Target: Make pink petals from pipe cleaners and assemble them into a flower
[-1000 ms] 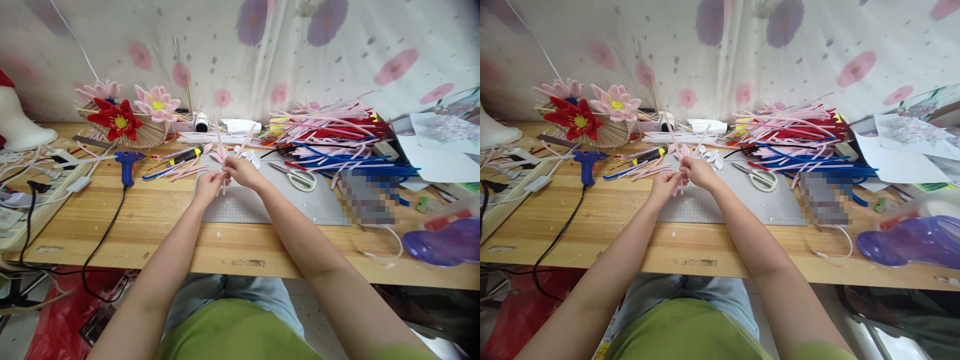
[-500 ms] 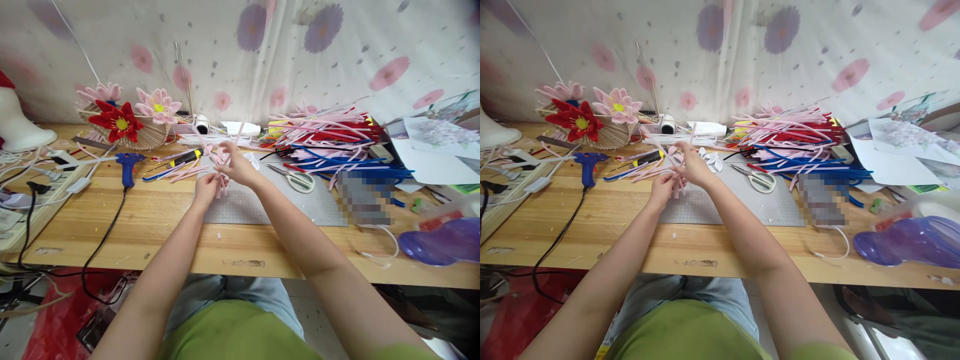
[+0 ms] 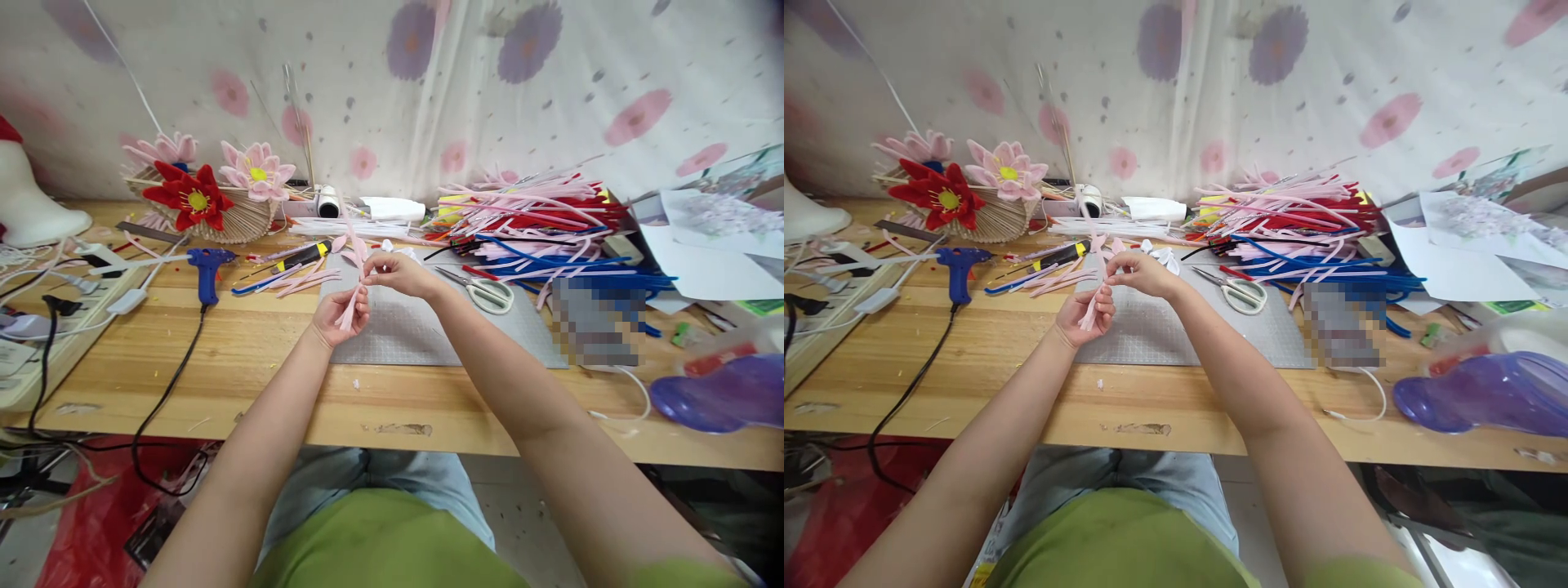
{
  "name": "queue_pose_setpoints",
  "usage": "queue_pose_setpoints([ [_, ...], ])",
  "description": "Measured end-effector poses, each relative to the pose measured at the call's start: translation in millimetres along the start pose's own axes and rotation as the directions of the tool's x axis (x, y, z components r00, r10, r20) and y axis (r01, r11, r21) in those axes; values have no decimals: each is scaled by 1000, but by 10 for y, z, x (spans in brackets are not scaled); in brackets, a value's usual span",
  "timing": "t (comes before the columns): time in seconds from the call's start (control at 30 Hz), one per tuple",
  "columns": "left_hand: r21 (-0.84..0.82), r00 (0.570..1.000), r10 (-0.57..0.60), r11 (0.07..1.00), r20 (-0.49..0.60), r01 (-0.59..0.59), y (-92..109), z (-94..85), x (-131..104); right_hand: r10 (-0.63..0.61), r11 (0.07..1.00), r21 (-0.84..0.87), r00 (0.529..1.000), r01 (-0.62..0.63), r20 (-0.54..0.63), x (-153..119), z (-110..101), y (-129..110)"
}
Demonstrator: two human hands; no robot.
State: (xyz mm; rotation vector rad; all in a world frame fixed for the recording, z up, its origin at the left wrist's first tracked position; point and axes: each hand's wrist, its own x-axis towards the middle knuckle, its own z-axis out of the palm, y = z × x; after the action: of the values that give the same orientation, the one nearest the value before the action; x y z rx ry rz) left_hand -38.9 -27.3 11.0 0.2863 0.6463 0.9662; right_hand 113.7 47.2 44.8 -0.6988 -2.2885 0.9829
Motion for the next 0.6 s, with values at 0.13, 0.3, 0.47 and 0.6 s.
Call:
queue_pose_setpoints([
  [0.13,73,997,77,994,26,-79,-1,30,12,-28,966,-253,990,62,135,98,-139,-172],
  [0.3,559,889,456,748,-44,-356,-34,8,103,88,854,-520,982,13,170,204,-131,-296],
  [0.47,993,553,830,-9,75,-121,-108,-28,136,107,758,-649,994,-67,22,287,78,-142],
  [0.6,971,509,851,-214,134,103,-121,-35,151,149,746,-651,988,-144,-48,331,171,-51],
])
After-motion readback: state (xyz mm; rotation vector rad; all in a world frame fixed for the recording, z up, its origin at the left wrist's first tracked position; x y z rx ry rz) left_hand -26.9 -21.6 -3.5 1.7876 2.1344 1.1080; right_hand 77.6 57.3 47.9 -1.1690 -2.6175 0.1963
